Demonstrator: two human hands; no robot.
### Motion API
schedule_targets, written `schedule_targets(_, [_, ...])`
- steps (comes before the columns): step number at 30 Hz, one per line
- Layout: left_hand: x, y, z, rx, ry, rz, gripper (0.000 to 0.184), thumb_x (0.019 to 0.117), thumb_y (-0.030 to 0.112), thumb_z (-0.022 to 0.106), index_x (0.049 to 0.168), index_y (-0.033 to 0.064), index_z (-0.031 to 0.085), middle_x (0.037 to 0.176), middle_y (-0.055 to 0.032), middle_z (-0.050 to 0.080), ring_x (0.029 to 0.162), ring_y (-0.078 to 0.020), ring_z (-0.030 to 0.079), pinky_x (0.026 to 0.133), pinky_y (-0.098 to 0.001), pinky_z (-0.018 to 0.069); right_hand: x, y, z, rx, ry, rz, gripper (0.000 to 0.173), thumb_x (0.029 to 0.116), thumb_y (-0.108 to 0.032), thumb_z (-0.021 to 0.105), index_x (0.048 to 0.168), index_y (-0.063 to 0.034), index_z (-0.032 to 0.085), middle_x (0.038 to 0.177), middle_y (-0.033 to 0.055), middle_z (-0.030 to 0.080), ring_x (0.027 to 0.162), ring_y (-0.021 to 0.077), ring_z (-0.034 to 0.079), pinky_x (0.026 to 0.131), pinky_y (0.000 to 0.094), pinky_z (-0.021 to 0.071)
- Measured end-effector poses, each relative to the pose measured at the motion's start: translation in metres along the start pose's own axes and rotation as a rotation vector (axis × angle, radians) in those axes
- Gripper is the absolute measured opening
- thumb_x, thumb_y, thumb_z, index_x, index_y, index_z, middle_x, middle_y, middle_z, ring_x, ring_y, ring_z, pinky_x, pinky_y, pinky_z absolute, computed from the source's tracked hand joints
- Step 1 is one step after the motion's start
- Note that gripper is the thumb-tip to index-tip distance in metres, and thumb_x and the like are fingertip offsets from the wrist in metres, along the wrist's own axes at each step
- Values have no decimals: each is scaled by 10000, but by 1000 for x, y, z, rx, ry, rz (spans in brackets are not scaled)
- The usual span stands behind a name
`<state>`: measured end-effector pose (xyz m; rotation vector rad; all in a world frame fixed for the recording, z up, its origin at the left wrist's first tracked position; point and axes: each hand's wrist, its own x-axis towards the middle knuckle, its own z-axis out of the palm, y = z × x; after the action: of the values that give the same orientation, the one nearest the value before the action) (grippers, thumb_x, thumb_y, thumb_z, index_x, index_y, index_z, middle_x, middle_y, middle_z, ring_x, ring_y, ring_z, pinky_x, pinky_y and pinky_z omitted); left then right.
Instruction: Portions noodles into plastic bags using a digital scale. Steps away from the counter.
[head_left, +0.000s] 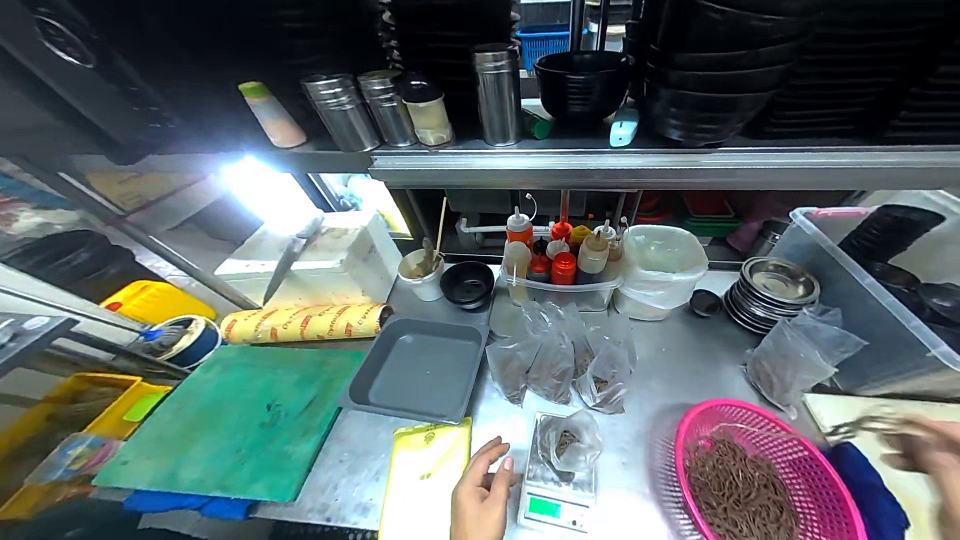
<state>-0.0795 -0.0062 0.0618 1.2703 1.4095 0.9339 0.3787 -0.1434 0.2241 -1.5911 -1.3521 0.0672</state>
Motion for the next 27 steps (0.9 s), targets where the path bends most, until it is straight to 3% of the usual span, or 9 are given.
schedule_targets(2, [1, 3, 1, 3, -7, 10, 250, 998, 128, 636, 1226, 61, 712, 1428, -69, 617, 843, -200, 762, 718, -391, 677, -39, 48, 11, -449, -395, 231, 230, 998, -126, 601, 1148, -68, 765, 1059, 153, 754, 970, 309, 731, 887, 555, 589])
schedule_targets(4, [3, 8, 2, 20, -26, 42, 248, 992, 141, 648, 1222, 81, 720, 1430, -59, 616, 847, -196, 759, 717, -389, 676, -72, 73, 31, -614, -773, 474, 276, 939, -175, 666, 1191, -133, 769, 1097, 224, 742, 1027, 472, 696, 876, 755, 510])
schedule_targets(5, [4, 11, 2, 37, -36, 68, 249, 988, 151, 654, 1221, 96, 725, 1433, -51, 614, 844, -189, 756, 714, -382, 673, -84, 78, 41, -630, -847, 530, 279, 938, -212, 676, 1193, -144, 766, 1092, 216, 746, 1025, 473, 698, 865, 766, 509])
schedule_targets(12, [10, 24, 20, 154, -189, 255, 256, 982, 232, 672, 1224, 206, 754, 1489, 0, 559, 801, -100, 705, 677, -309, 633, -86, 50, 99, -465, -745, 282, 272, 989, -348, 630, 1111, -157, 782, 1052, 74, 775, 990, 270, 741, 896, 582, 581])
schedule_targets(16, [11, 33, 33, 390, -308, 284, 271, 1008, 366, 616, 1246, 339, 744, 1581, 32, 459, 768, -56, 676, 679, -313, 613, -71, 24, 142, -253, -612, 20, 191, 996, -290, 635, 1039, -190, 792, 1015, -22, 767, 960, 118, 726, 868, 387, 613])
schedule_targets(19, [16, 38, 42, 553, -389, 254, 295, 1026, 416, 559, 1273, 394, 719, 1610, 34, 425, 1050, -89, 690, 850, -374, 615, -58, -3, 192, -34, -675, -167, 212, 1038, -221, 573, 1115, -185, 767, 1175, -36, 735, 1145, 76, 671, 1016, 310, 563])
schedule_targets(22, [21, 35, 51, 659, -426, 201, 383, 1018, 304, 548, 1379, 240, 659, 1588, -9, 463, 1353, -152, 558, 1065, -416, 531, -45, -18, 252, 0, -918, -205, 316, 1011, -84, 489, 1199, -159, 732, 1251, 19, 708, 1224, 149, 638, 1076, 377, 519])
schedule_targets(24, [19, 30, 56, 646, -404, 187, 442, 998, 232, 564, 1428, 146, 614, 1560, -21, 502, 1381, -148, 535, 1120, -405, 488, -42, -18, 287, -164, -1104, -145, 318, 936, -36, 551, 1197, -125, 710, 1200, 96, 700, 1157, 269, 659, 981, 509, 551])
schedule_targets(27, [9, 25, 59, 617, -424, 158, 482, 987, 188, 579, 1456, 79, 571, 1576, -71, 477, 1314, -189, 597, 1053, -406, 537, -50, -22, 315, -399, -1228, -72, 166, 919, -63, 609, 1053, -49, 706, 1063, 199, 711, 1017, 411, 690, 806, 641, 564])
